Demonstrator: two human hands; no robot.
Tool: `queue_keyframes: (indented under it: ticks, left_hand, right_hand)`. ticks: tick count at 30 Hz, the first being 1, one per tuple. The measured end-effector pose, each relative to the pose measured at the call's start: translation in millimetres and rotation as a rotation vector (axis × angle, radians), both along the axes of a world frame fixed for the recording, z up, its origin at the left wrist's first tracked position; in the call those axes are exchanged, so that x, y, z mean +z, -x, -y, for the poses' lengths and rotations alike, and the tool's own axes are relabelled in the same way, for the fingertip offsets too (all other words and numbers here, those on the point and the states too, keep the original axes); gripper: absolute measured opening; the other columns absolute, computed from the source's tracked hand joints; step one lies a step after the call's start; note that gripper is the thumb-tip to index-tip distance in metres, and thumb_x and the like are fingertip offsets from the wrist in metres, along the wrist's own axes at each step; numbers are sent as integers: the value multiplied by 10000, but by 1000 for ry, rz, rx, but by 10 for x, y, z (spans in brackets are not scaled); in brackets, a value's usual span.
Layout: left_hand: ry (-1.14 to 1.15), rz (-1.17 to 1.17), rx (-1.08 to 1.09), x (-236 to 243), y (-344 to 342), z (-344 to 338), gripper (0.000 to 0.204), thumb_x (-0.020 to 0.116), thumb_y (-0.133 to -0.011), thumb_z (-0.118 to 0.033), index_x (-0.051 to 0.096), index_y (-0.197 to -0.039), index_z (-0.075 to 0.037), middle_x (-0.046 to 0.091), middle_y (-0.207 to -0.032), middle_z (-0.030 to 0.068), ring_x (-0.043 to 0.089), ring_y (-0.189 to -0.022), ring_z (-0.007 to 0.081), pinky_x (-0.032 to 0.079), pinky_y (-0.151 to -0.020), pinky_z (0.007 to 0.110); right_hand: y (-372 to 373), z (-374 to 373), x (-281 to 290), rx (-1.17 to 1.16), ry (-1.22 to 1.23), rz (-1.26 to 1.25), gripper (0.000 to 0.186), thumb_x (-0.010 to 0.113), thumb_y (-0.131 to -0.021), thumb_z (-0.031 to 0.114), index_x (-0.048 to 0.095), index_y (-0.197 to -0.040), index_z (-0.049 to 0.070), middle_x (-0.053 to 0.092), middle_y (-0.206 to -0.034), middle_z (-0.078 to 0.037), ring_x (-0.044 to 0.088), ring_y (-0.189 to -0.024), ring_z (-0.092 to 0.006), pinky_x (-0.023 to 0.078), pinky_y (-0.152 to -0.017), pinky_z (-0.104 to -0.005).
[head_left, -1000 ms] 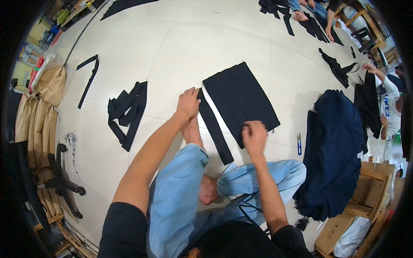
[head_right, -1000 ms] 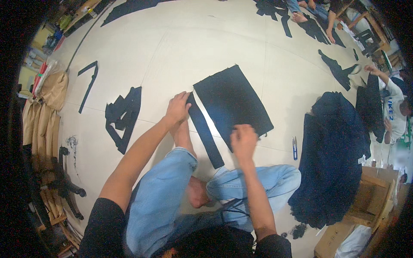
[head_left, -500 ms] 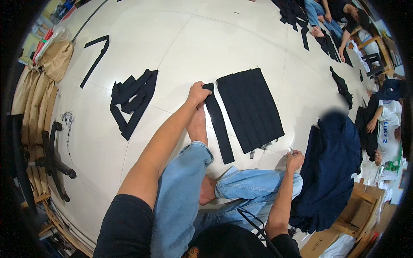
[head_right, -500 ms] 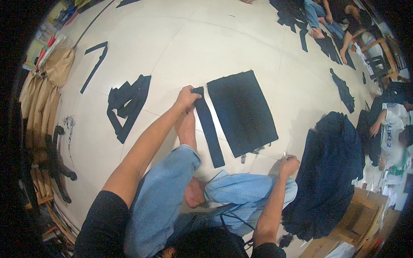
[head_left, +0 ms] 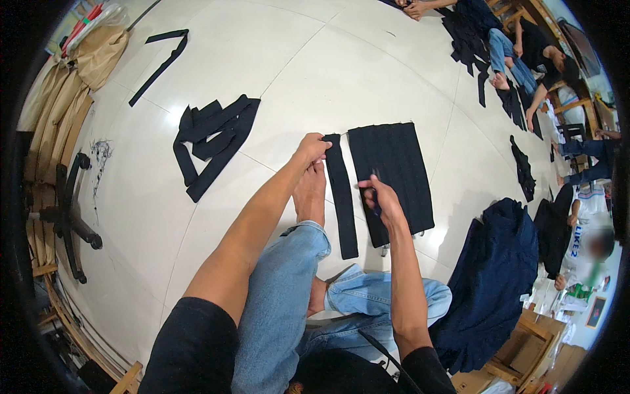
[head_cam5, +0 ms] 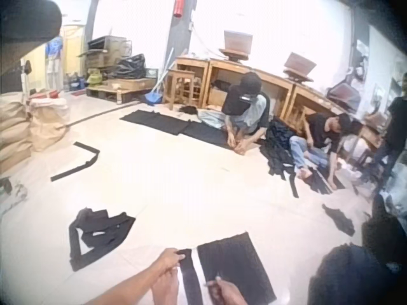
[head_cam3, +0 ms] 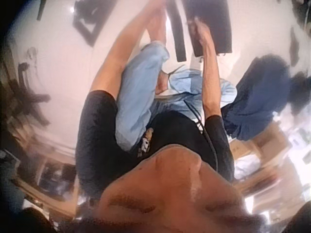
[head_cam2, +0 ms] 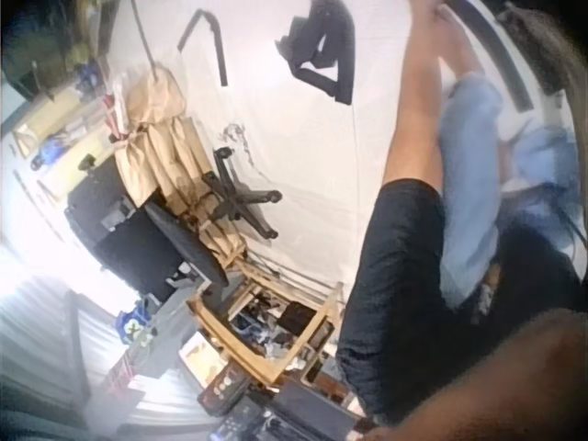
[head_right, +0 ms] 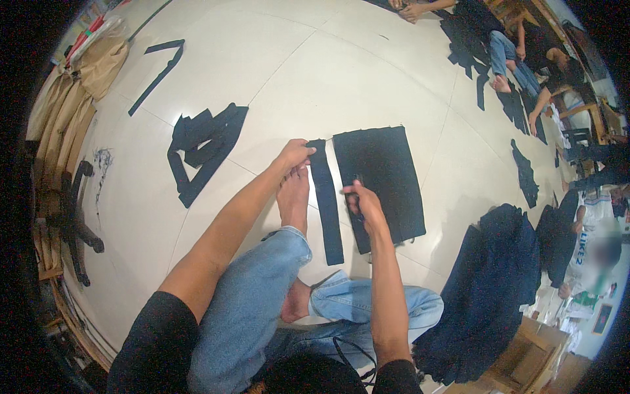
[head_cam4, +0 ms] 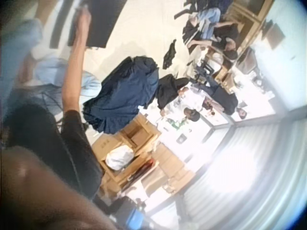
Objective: The person sits on the floor and uses a utility knife to cut strips from a piece of black fabric. They repeatedly measure, cut, and fold the fabric pieces while working on the floor.
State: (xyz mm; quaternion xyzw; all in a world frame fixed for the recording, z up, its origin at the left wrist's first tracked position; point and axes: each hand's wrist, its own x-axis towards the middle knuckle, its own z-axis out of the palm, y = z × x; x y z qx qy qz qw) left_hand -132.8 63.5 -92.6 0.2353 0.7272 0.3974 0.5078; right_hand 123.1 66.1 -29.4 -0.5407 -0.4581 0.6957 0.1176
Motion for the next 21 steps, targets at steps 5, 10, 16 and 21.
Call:
queue_keyframes:
  ticks: [5, 10, 16, 21]
  left_hand:
    - [-45, 11, -66, -204, 43, -22, 300, 673, -897, -185, 653, -1084, 49, 678, -828, 137, 658, -667, 205, 514, -554, 344]
    - [-60, 55, -52, -255, 66, 5, 303, 675, -892, -204, 650, -1067, 42, 679, -789, 140, 672, -679, 203, 505, -556, 353]
    - [-48, 10, -36, -272, 36, -10, 283, 674, -891, -198, 646, -1029, 48, 677, -775, 144, 672, -663, 208, 507, -557, 359]
    - [-50, 40, -17, -247, 53, -13, 250, 684, -884, -175, 646, -997, 44, 667, -758, 132, 667, -646, 202, 505, -541, 348]
  right_hand:
    - [554, -349, -114, -9, 430, -222, 507, 454, -1035, 486, 601, -1061, 2, 456, -704, 10, 442, -580, -101, 365, -517, -271]
    - [764, -486, -119, 143, 315, -83, 535, 437, -1028, 529, 574, -1050, 12, 424, -635, 24, 358, -484, -81, 301, -456, -259]
    - [821, -509, -84, 66, 182, 208, 554, 489, -977, 594, 583, -912, 52, 354, -531, 52, 215, -386, -60, 177, -399, -257]
    - [914, -643, -304, 15, 281, 104, 502, 481, -987, 541, 538, -795, 80, 354, -510, 53, 229, -379, -66, 174, -389, -254]
